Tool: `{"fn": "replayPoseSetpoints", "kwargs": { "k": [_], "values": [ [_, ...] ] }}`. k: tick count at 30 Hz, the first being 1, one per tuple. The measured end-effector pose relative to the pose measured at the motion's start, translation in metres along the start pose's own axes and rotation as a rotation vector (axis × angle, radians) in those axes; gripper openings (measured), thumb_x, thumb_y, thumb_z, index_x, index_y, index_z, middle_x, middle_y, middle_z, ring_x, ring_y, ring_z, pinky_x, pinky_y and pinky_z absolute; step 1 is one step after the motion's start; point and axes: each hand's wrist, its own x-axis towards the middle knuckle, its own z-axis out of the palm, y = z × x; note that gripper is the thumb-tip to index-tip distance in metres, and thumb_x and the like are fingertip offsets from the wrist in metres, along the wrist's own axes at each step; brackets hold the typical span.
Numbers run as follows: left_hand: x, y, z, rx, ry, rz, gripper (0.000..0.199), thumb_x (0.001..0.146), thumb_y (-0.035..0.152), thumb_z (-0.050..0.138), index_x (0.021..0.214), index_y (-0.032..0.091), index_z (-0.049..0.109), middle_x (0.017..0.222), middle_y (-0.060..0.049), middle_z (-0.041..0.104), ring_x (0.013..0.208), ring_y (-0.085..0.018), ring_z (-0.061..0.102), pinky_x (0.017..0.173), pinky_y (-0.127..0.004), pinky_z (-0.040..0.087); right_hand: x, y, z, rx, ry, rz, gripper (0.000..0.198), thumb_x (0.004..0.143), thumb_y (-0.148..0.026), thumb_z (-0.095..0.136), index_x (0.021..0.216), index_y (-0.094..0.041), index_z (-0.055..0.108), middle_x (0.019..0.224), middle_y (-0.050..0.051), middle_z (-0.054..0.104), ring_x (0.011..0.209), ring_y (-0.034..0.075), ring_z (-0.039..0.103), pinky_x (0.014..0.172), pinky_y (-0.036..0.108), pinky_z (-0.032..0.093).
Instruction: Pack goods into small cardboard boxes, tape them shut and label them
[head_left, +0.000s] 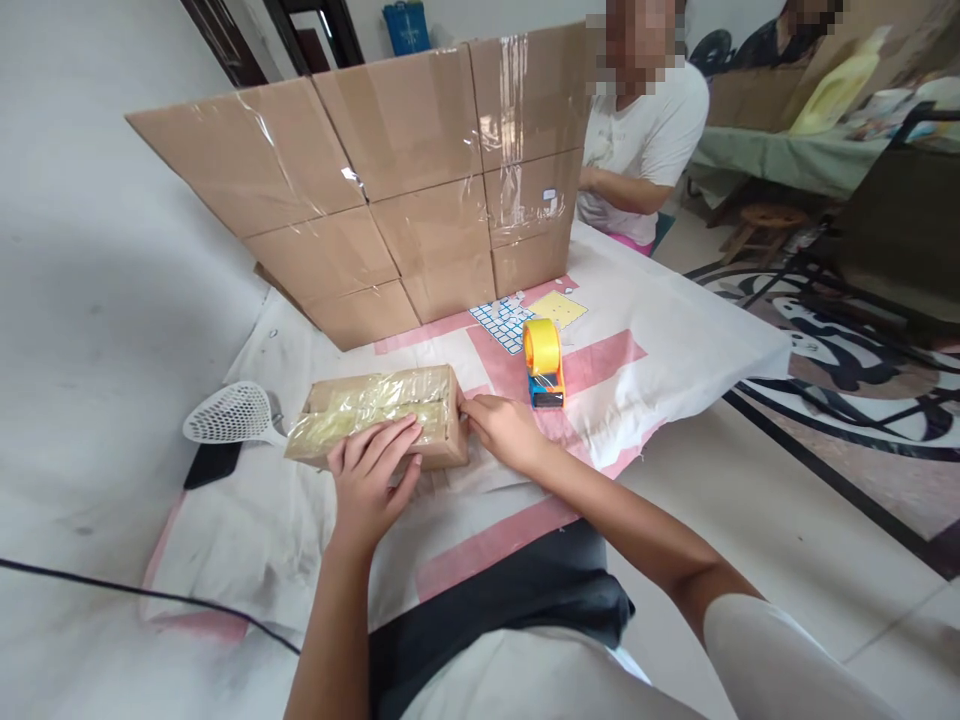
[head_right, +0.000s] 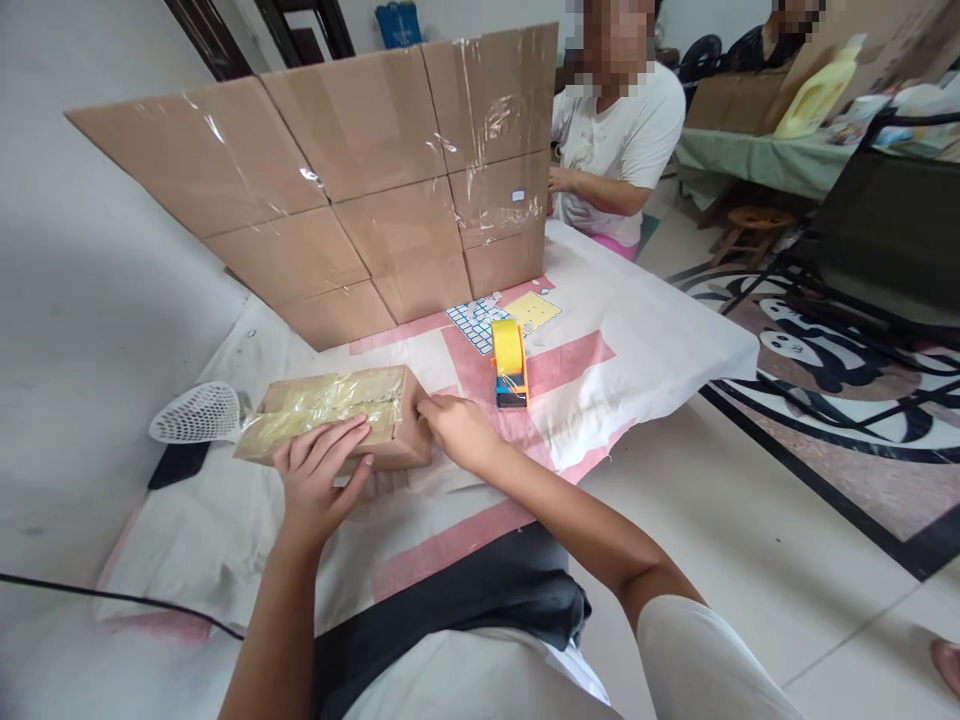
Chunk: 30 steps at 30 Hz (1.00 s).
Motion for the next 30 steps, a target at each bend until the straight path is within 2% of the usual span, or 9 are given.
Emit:
{"fn": "replayPoseSetpoints", "kwargs": {
  "k": [5, 10, 16, 20, 24, 27, 30],
  "values": [
    [-0.001, 0.002, -0.001, 0.002, 0.0, -0.001, 0.044, 0.093, 0.028, 0.064, 0.137, 0.031, 0.063, 0.13, -0.005, 0.074, 0.118, -0.027, 0.064, 0.107, -0.044, 0.03, -0.004, 0.002, 0.019, 0.112, 0.109, 0.016, 0.031, 0.103, -0.01, 0.043, 0.127, -0.015, 0.062, 0.109, 0.012, 0.073, 0.1, 0.022, 0.068, 0.087, 0.031, 0.049],
    [-0.001, 0.004, -0.001, -0.008, -0.002, -0.014, 0.043, 0.093, 0.027, 0.064, 0.136, 0.031, 0.063, 0.132, -0.004, 0.074, 0.118, -0.026, 0.064, 0.105, -0.044, 0.03, -0.006, 0.005, 0.028, 0.116, 0.116, 0.01, 0.025, 0.1, -0.008, 0.046, 0.112, -0.015, 0.067, 0.104, 0.012, 0.072, 0.097, 0.024, 0.066, 0.09, 0.034, 0.05],
    [-0.003, 0.004, 0.0, -0.022, -0.004, -0.007, 0.046, 0.092, 0.032, 0.065, 0.137, 0.03, 0.062, 0.134, -0.006, 0.073, 0.12, -0.028, 0.062, 0.105, -0.045, 0.03, -0.01, -0.005, 0.04, 0.188, 0.258, 0.044, 0.027, 0.101, -0.012, 0.041, 0.11, -0.016, 0.066, 0.104, 0.014, 0.068, 0.098, 0.025, 0.064, 0.089, 0.036, 0.052],
    [-0.006, 0.003, -0.001, -0.037, -0.017, -0.025, 0.046, 0.092, 0.033, 0.064, 0.138, 0.03, 0.062, 0.135, -0.005, 0.072, 0.121, -0.028, 0.061, 0.105, -0.046, 0.029, -0.01, -0.011, 0.049, 0.395, 0.398, 0.162, 0.026, 0.101, -0.019, 0.046, 0.123, -0.018, 0.06, 0.109, 0.012, 0.067, 0.096, 0.024, 0.066, 0.088, 0.036, 0.054],
    [-0.006, 0.005, 0.0, -0.049, -0.008, -0.03, 0.046, 0.092, 0.032, 0.064, 0.137, 0.03, 0.062, 0.135, -0.004, 0.072, 0.121, -0.027, 0.061, 0.105, -0.046, 0.029, -0.015, -0.022, 0.06, 0.582, 0.464, 0.335, 0.022, 0.097, -0.026, 0.054, 0.116, -0.019, 0.064, 0.1, 0.009, 0.066, 0.08, 0.02, 0.064, 0.077, 0.035, 0.056],
    [-0.001, 0.01, 0.001, -0.081, 0.017, -0.055, 0.042, 0.091, 0.034, 0.064, 0.133, 0.029, 0.064, 0.132, -0.004, 0.074, 0.118, -0.027, 0.061, 0.104, -0.048, 0.029, -0.023, -0.034, 0.075, 0.702, 0.466, 0.32, 0.035, 0.098, -0.02, 0.044, 0.124, -0.019, 0.068, 0.11, 0.012, 0.06, 0.1, 0.021, 0.065, 0.083, 0.033, 0.057],
    [0.003, 0.013, 0.003, -0.137, 0.033, -0.087, 0.036, 0.091, 0.037, 0.063, 0.127, 0.03, 0.067, 0.127, -0.004, 0.076, 0.113, -0.028, 0.062, 0.105, -0.051, 0.028, -0.033, -0.044, 0.087, 0.794, 0.432, 0.31, 0.058, 0.09, -0.012, 0.046, 0.146, -0.024, 0.058, 0.123, 0.012, 0.05, 0.11, 0.021, 0.061, 0.086, 0.032, 0.057]
  ]
}}
